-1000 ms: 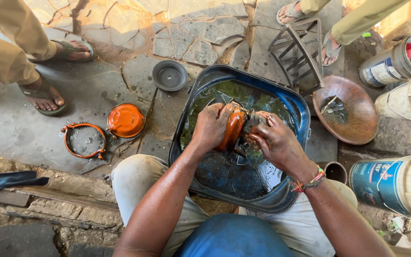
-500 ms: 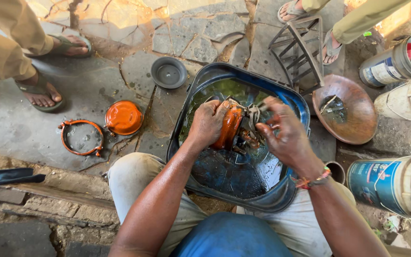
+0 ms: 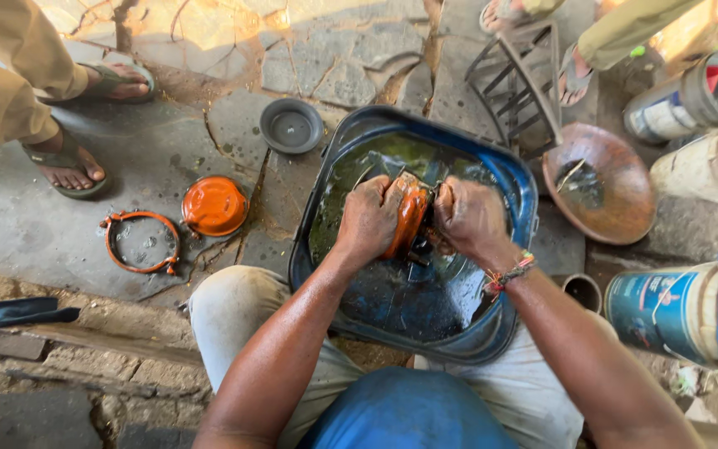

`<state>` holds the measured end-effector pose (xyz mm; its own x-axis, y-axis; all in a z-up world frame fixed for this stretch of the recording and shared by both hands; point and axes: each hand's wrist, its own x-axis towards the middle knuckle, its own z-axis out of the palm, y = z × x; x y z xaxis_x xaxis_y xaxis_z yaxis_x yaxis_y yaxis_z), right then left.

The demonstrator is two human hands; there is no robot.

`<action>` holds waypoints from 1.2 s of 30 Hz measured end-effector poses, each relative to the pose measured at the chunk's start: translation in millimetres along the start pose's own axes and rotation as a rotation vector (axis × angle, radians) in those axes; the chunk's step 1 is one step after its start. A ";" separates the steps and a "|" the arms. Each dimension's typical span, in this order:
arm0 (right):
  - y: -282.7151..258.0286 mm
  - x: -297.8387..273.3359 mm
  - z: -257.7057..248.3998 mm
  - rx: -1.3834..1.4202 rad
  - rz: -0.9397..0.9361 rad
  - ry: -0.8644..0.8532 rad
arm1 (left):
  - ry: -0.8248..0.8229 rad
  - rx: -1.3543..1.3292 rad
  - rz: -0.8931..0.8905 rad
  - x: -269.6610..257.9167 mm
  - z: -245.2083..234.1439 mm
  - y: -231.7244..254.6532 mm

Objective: The person cleans oily mechanical components in a basin of liquid by hand, picking up and scrubbing various parts.

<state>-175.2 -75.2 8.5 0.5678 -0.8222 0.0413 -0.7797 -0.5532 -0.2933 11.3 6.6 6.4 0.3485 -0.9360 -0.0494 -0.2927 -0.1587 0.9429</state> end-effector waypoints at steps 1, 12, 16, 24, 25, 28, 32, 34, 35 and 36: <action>5.8 6.3 8.4 0.072 0.138 -0.089 | 0.031 0.001 0.031 2.6 -0.1 1.5; 64.2 8.4 20.1 1.102 0.409 0.008 | -0.059 -0.084 -0.038 2.3 -14.4 -7.2; 52.4 5.7 15.7 0.288 0.436 -0.075 | -0.037 -0.098 -0.046 5.5 -15.3 -12.6; 42.7 -30.2 29.9 0.023 -0.338 -0.052 | -0.075 -0.127 -0.040 1.6 -16.7 -13.6; 48.0 -31.2 32.5 0.049 -0.221 -0.158 | -0.077 -0.138 -0.043 2.1 -17.2 -12.8; 66.6 -35.9 46.0 0.227 0.081 -0.009 | -0.078 -0.059 -0.048 1.8 -16.4 -9.6; 77.4 -36.8 57.3 0.044 -0.296 -0.010 | -0.106 -0.047 -0.079 -0.8 -14.5 -0.3; 75.8 -35.0 48.0 -0.040 -0.076 -0.122 | -0.087 -0.083 0.009 -5.7 -13.1 0.6; 73.3 -32.3 38.7 0.223 0.087 -0.083 | -0.091 -0.049 0.005 -8.1 -12.2 0.5; 70.7 -25.2 25.5 0.487 0.251 -0.039 | -0.097 -0.011 0.004 -8.6 -12.6 0.7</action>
<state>-237.9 -90.2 -37.6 0.3967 -0.9102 -0.1191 -0.6850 -0.2072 -0.6984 19.3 18.5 11.6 0.2597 -0.9626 -0.0766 -0.2836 -0.1519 0.9468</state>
